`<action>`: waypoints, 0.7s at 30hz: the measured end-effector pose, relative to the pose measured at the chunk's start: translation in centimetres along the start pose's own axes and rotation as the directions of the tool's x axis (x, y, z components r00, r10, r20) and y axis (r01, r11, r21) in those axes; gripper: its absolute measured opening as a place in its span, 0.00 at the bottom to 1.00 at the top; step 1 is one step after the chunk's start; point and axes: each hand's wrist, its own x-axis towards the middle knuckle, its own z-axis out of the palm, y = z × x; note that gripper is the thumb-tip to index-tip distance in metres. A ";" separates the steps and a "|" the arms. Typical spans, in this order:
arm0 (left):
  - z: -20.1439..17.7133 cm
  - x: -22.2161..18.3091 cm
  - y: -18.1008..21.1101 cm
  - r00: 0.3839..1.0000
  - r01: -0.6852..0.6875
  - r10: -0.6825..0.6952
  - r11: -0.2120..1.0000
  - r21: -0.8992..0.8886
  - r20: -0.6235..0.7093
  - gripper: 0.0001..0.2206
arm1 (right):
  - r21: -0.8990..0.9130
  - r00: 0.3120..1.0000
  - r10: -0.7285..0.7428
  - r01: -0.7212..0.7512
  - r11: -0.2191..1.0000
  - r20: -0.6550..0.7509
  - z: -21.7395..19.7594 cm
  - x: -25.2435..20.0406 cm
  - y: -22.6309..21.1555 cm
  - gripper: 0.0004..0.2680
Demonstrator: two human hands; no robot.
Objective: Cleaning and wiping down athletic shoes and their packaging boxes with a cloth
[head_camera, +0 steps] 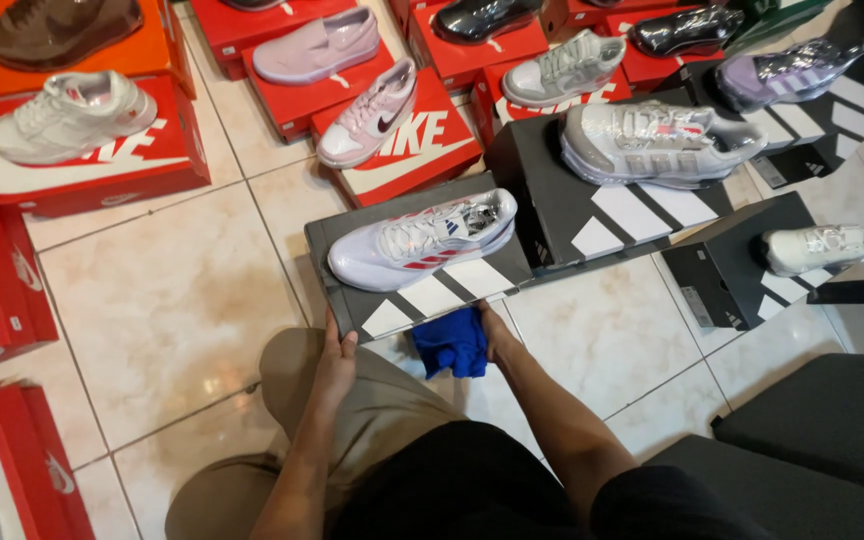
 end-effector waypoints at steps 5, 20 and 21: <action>1.8 2.7 -3.4 0.994 -0.106 0.104 0.993 -0.061 -0.030 0.32 | 0.090 0.998 0.051 -0.055 0.994 0.045 -6.1 17.6 4.1 0.29; 3.5 0.9 2.5 0.989 -0.151 0.149 0.976 -0.158 -0.025 0.32 | -0.207 0.993 0.026 -0.051 0.977 -0.119 -1.1 3.6 -2.1 0.28; 4.4 1.8 1.2 0.989 -0.149 0.145 0.976 -0.160 -0.038 0.32 | -0.218 0.994 0.027 -0.051 0.975 -0.110 -0.8 3.6 -2.1 0.28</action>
